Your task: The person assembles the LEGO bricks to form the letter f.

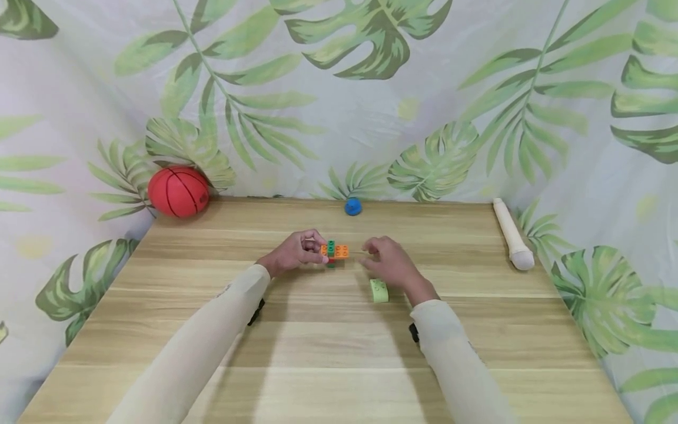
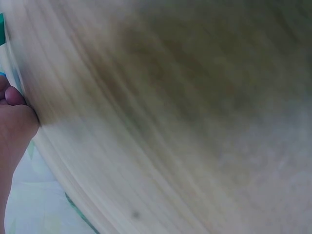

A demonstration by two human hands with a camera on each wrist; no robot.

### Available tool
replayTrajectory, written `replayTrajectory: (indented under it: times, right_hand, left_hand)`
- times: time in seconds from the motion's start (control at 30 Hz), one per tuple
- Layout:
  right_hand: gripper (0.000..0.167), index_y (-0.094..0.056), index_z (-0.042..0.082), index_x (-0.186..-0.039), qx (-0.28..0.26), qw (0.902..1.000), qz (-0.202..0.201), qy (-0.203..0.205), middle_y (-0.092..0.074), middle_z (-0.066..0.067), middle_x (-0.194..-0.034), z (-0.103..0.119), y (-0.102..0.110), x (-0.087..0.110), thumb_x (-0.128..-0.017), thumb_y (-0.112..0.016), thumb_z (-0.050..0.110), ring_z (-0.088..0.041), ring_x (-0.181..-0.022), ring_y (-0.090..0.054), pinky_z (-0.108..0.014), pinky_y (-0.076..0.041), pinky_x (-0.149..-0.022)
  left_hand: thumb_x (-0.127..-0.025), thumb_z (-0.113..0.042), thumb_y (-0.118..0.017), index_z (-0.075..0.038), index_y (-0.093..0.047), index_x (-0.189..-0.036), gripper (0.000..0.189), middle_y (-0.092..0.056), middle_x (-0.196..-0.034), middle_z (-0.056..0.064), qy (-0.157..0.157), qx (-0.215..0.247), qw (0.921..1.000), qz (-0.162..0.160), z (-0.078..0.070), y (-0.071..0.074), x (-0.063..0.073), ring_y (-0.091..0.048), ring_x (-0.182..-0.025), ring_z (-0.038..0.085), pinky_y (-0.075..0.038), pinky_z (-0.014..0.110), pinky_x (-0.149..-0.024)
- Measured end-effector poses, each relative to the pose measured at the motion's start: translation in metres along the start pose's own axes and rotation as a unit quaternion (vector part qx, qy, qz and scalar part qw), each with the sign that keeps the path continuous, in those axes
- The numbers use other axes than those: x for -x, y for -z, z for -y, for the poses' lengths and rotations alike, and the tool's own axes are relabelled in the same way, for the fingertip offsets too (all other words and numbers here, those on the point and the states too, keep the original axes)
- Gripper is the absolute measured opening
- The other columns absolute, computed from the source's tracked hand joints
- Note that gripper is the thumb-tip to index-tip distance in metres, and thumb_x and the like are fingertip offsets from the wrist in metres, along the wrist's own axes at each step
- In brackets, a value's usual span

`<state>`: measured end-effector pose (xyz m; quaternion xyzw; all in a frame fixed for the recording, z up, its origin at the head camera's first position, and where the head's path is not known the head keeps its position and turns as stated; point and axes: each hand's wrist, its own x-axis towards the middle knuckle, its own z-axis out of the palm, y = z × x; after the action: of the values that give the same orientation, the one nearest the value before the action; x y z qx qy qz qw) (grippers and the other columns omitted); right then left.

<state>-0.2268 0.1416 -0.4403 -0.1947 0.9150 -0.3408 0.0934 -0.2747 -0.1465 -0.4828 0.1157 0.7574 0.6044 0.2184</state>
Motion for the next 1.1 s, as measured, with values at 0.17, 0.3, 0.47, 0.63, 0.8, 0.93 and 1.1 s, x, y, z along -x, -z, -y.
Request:
replayTrajectory:
  times: [0.17,0.3,0.47,0.63,0.8,0.93,1.1]
  right_hand:
    - [0.036,-0.065,-0.003,-0.120,0.030,0.9963,0.045,-0.067,-0.069,-0.017,-0.109,-0.012,0.007,0.023,-0.105,-0.069,0.030,-0.028,-0.100,-0.065,-0.047,-0.056,-0.090]
    - [0.046,-0.062,-0.002,-0.116,0.026,0.9913,0.073,-0.106,-0.066,-0.012,-0.101,-0.014,0.003,0.035,-0.099,-0.078,0.039,-0.022,-0.092,-0.060,-0.039,-0.053,-0.083]
    - [0.046,-0.061,0.000,-0.111,0.046,0.9906,0.086,-0.096,-0.063,-0.008,-0.094,-0.015,-0.002,0.039,-0.092,-0.086,0.034,-0.019,-0.085,-0.056,-0.032,-0.048,-0.076]
    - [0.040,-0.063,0.001,-0.115,0.043,0.9903,0.090,-0.096,-0.064,-0.008,-0.096,-0.017,-0.003,0.038,-0.091,-0.085,0.023,-0.020,-0.085,-0.057,-0.030,-0.047,-0.074]
    - [0.040,-0.062,0.002,-0.117,0.042,0.9908,0.086,-0.096,-0.066,-0.010,-0.100,-0.020,-0.004,0.037,-0.091,-0.083,0.022,-0.021,-0.087,-0.058,-0.030,-0.047,-0.074]
    - [0.041,-0.062,0.003,-0.116,0.058,0.9916,0.080,-0.084,-0.066,-0.009,-0.098,-0.022,-0.006,0.037,-0.091,-0.085,0.026,-0.020,-0.086,-0.058,-0.031,-0.047,-0.074]
    - [0.038,-0.063,0.003,-0.113,0.064,0.9939,0.064,-0.063,-0.067,-0.008,-0.097,-0.023,-0.009,0.037,-0.093,-0.085,0.027,-0.018,-0.086,-0.059,-0.031,-0.048,-0.074]
  left_hand:
    - [-0.091,-0.002,-0.082,0.003,-0.062,-0.125,0.039,-0.065,-0.085,-0.007,-0.002,-0.001,1.0000,0.002,0.001,0.003,0.000,-0.053,-0.081,0.009,-0.040,0.021,-0.062]
    - [-0.092,-0.001,-0.082,0.003,-0.062,-0.123,0.037,-0.065,-0.084,-0.007,-0.008,0.000,0.9999,0.007,0.001,0.003,-0.001,-0.053,-0.080,0.009,-0.039,0.021,-0.062]
    - [-0.092,-0.002,-0.082,0.002,-0.062,-0.123,0.037,-0.064,-0.085,-0.007,-0.006,-0.002,1.0000,0.007,0.000,0.003,0.001,-0.052,-0.081,0.009,-0.039,0.021,-0.062]
    - [-0.091,-0.001,-0.082,0.003,-0.062,-0.124,0.038,-0.065,-0.085,-0.007,-0.007,-0.002,1.0000,0.004,0.001,0.002,0.000,-0.054,-0.082,0.009,-0.041,0.020,-0.064]
    - [-0.091,0.000,-0.081,0.005,-0.061,-0.124,0.039,-0.065,-0.085,-0.007,-0.012,0.003,0.9999,0.004,-0.001,0.002,-0.001,-0.054,-0.082,0.009,-0.042,0.020,-0.065]
    - [-0.092,0.000,-0.081,0.005,-0.061,-0.123,0.038,-0.066,-0.083,-0.007,-0.010,0.005,0.9999,0.006,0.000,0.002,0.000,-0.054,-0.081,0.009,-0.041,0.021,-0.064]
    - [-0.092,-0.001,-0.081,0.004,-0.062,-0.123,0.037,-0.068,-0.086,-0.007,-0.012,0.003,0.9999,0.009,0.003,0.001,0.000,-0.056,-0.084,0.010,-0.045,0.022,-0.068]
